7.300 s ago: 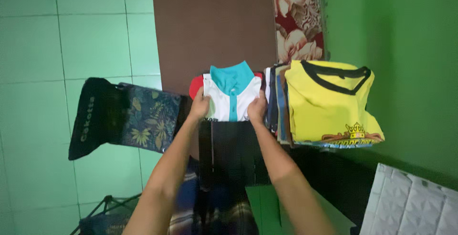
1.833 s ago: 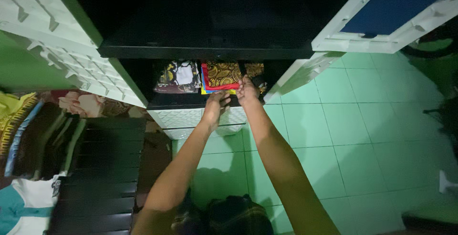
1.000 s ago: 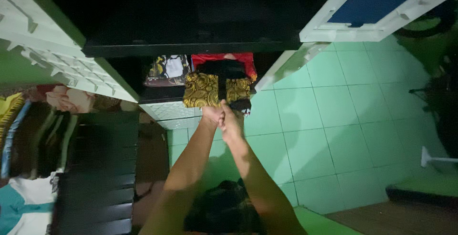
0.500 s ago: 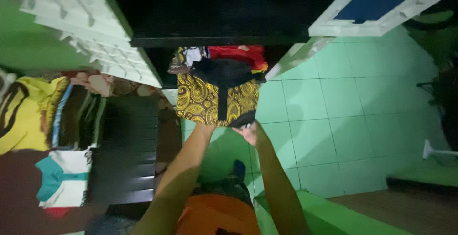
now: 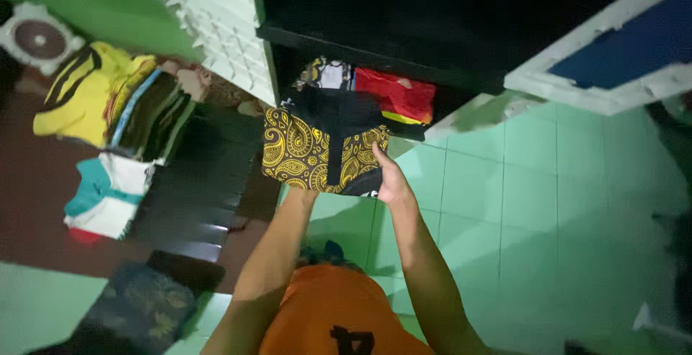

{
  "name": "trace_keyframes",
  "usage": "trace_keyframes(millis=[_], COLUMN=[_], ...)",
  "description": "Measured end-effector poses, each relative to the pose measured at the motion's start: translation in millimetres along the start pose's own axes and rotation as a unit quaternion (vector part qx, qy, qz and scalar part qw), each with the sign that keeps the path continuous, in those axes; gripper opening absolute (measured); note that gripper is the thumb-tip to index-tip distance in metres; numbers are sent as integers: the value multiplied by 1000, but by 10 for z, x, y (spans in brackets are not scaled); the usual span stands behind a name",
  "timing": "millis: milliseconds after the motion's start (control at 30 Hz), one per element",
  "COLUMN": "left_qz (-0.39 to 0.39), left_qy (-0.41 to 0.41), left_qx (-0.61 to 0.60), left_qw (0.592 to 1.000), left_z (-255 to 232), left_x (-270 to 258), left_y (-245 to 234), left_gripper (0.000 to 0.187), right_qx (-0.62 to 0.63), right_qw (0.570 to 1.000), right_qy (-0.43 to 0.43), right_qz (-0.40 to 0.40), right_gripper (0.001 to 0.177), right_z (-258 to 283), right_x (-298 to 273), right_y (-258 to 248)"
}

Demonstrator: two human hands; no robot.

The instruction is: The person takes several folded garments one at a time from a shelf and places them onto a separate stack on a table.

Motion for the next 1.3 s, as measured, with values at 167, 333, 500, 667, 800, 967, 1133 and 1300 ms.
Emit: trace_keyframes(millis=[167,333,500,667,800,967,1133,1300], left_qz=[-8,-64,-100,-153,-183,-132,-218,-251], left_qy=[86,154,227,291,325,408,365,334], left_qx=[16,47,69,76,43,85,173,167], left_qw=[996,985,966,942,927,900,888,893], left_z=[-373,-715,-1014,-1338,-1590,-2146,-2568,-2845], left_x=[-214,-664,-1066,-1519,-1937,-2434,-2895,-3222], left_y=[284,639,758,700,601,165,-122,-13], left_gripper=[66,62,60,59,54,47,37,41], right_qx=[-66,-119,-199,-263,-355,-389,-383,-381], right_qw=[996,989,973,954,922,896,887,878], right_qy=[41,44,33,69,79,112,157,189], right_qz=[36,82,110,127,135,181,206,220], right_gripper=[52,50,51,53,60,60,55,54], right_z=[227,277,140,-161,-496,-1072,-1648,-2157], right_x=[-10,86,250,489,708,946,1144,1288], right_y=[300,467,822,1201,1545,1995,2363,2680])
Point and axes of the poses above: each hand's wrist, its own x-axis towards the middle knuckle, its own y-axis out of the palm, z = x × y, the point moved 6 cm from there along x, towards the middle knuckle, and after that the axes turned 12 degrees about y, right-handed, at the moved point
